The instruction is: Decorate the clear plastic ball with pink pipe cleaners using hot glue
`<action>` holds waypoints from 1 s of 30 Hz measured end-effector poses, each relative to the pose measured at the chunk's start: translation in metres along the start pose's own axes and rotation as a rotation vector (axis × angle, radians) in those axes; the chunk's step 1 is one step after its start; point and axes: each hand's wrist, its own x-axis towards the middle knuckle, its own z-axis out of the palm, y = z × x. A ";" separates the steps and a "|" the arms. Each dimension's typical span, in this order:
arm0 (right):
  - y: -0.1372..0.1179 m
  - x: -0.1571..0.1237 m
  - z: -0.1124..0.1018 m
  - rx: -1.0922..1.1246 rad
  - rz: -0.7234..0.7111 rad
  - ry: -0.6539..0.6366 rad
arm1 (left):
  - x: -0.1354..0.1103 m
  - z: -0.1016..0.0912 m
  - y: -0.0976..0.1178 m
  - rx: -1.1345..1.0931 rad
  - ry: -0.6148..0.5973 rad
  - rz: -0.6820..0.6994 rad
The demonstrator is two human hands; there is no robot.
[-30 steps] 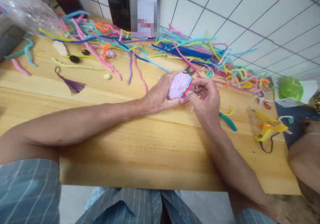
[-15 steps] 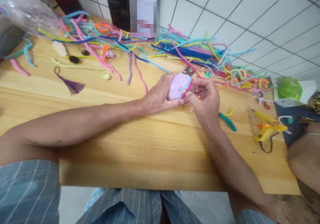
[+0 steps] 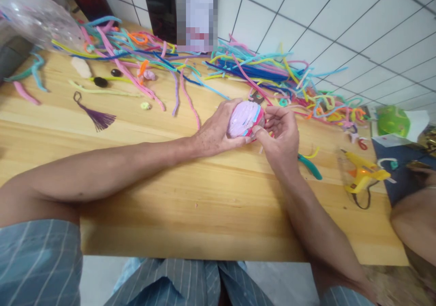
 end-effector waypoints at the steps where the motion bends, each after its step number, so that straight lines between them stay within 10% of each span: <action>1: 0.000 0.000 0.000 0.011 0.007 0.004 | 0.000 0.000 0.000 0.001 -0.001 0.004; 30: -0.007 0.001 -0.003 -0.032 0.042 -0.010 | -0.002 0.002 -0.003 0.042 0.045 0.054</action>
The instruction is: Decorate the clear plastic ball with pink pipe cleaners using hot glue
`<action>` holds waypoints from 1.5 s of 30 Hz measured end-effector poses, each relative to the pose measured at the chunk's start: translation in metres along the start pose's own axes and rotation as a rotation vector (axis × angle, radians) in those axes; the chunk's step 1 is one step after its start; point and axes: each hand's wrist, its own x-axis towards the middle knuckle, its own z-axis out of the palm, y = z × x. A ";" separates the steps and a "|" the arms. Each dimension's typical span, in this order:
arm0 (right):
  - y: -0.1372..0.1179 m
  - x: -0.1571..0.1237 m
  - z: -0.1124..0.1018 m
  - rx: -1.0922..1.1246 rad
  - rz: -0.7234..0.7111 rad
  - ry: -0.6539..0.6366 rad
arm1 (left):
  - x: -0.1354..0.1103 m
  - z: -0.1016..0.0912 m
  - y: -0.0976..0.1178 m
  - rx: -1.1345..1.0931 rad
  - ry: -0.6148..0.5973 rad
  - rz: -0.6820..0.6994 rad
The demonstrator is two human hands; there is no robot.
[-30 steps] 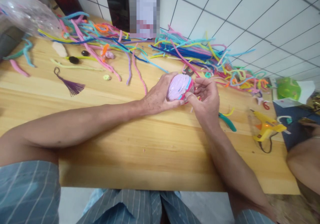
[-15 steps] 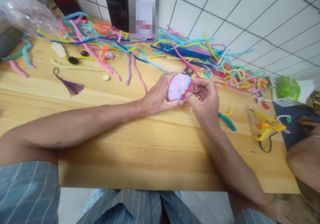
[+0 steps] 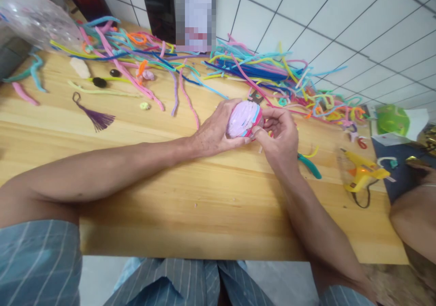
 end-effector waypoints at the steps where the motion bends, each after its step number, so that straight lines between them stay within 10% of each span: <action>1: 0.000 0.000 0.000 -0.006 -0.001 -0.004 | 0.000 0.000 0.000 -0.005 0.000 0.012; 45: 0.005 -0.004 0.001 0.020 0.006 0.039 | 0.002 0.003 0.005 -0.055 -0.018 -0.022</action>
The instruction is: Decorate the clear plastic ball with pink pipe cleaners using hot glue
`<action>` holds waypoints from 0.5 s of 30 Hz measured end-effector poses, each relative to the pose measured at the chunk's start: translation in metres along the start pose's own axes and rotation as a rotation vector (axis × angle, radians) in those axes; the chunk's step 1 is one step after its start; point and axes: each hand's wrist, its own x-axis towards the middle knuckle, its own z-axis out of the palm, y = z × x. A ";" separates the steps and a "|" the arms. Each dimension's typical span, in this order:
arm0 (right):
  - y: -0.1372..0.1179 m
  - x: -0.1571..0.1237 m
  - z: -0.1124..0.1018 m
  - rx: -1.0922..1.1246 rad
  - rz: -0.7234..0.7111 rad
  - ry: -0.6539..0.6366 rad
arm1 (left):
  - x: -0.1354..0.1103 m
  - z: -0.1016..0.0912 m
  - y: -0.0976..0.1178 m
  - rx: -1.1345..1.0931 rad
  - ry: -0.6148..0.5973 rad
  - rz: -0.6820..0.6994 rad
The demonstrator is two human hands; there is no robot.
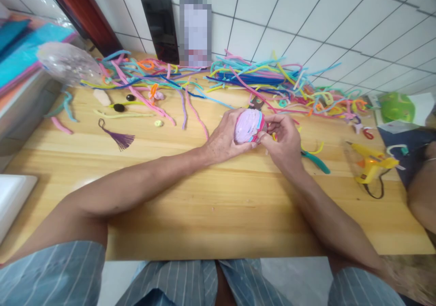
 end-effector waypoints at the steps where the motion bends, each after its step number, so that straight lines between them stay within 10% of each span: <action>1: 0.000 0.000 0.000 0.000 -0.004 -0.002 | 0.000 0.000 0.000 -0.002 -0.001 0.005; 15: 0.003 0.006 0.004 0.032 -0.007 -0.024 | 0.002 -0.001 -0.009 0.001 0.023 0.014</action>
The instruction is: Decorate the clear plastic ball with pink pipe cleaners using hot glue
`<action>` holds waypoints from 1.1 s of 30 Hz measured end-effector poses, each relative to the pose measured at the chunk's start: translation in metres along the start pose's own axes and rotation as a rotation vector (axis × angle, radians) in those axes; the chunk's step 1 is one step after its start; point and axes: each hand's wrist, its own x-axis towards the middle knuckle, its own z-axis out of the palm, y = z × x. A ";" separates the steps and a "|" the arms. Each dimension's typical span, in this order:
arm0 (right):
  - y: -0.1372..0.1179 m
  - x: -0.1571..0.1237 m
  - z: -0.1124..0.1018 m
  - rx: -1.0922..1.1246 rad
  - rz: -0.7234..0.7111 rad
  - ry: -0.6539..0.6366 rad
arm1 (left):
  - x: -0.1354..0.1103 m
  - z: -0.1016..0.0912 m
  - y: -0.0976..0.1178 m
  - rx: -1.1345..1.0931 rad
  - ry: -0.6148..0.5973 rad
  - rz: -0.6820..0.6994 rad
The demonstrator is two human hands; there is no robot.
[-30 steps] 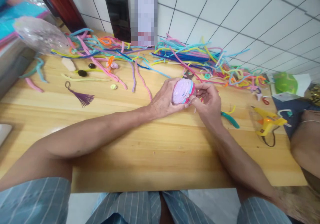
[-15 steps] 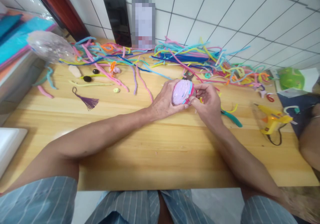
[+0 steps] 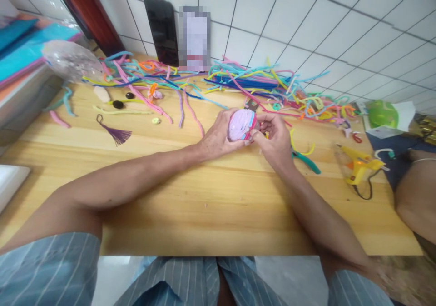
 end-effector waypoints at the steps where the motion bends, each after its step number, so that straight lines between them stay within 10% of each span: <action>1: 0.000 0.001 -0.001 0.029 0.001 -0.002 | 0.000 -0.001 0.000 -0.003 0.005 -0.015; 13: -0.001 -0.002 0.001 0.232 0.135 -0.072 | -0.001 0.002 0.007 -0.144 0.180 -0.170; 33: 0.003 0.015 -0.024 0.202 -0.009 -0.252 | 0.004 -0.008 0.007 -0.418 -0.039 -0.229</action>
